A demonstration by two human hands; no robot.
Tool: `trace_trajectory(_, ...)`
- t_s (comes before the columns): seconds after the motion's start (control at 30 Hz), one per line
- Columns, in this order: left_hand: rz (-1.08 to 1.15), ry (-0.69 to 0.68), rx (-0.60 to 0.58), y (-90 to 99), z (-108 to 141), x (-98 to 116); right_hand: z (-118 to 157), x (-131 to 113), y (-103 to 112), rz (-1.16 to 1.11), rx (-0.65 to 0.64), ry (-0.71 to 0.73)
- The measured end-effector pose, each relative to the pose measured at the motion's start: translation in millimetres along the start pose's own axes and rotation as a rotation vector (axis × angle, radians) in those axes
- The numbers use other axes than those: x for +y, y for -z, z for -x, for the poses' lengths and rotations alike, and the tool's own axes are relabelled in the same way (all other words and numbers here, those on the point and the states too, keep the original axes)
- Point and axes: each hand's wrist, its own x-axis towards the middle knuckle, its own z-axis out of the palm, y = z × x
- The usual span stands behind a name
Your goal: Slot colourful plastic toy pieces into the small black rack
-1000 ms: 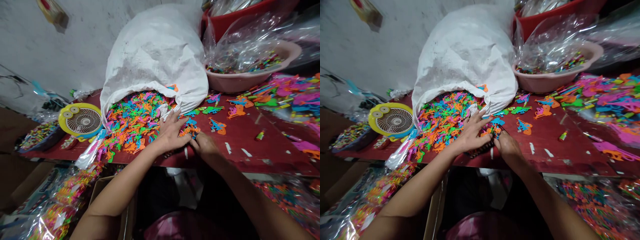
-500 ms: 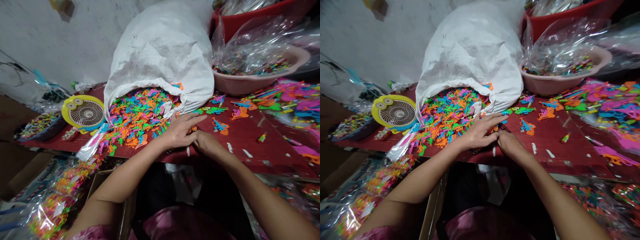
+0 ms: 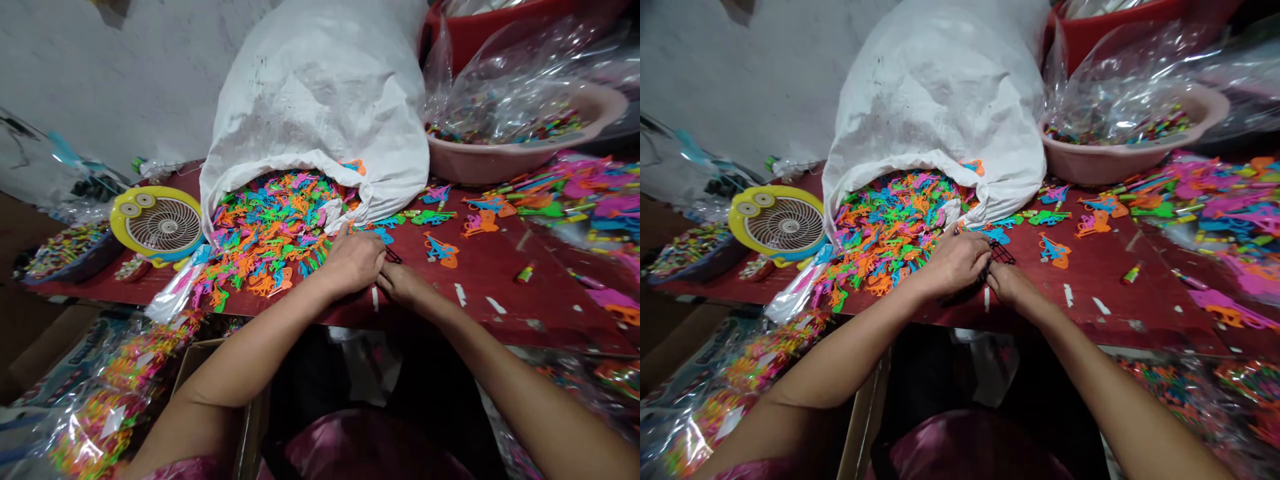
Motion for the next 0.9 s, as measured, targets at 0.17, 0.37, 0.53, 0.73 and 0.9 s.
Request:
trace_trajectory(0.17, -0.068, -0.027, -0.013, -5.3, -3.8, -2.9, 2.0, 7.3, -2.4, -0.195, 0.042, -0.010)
trace_trajectory(0.37, -0.064, -0.027, -0.019, -2.6, -0.1, -1.8, 7.7, 9.5, -4.1, -0.391, 0.266, 0.113)
trace_trajectory(0.53, -0.084, -0.030, -0.049, -0.5, -1.2, -1.8, 4.0, 4.5, -2.1, -0.298, 0.242, 0.177)
trace_trajectory(0.73, -0.068, -0.063, -0.103, 3.3, -3.4, -8.0, 2.1, 4.5, 2.1, -0.220, 0.150, 0.165)
trace_trajectory(0.9, -0.017, -0.220, -0.202, 15.0, 6.1, -24.6, 9.0, -12.5, -7.3, -0.112, 0.087, 0.086)
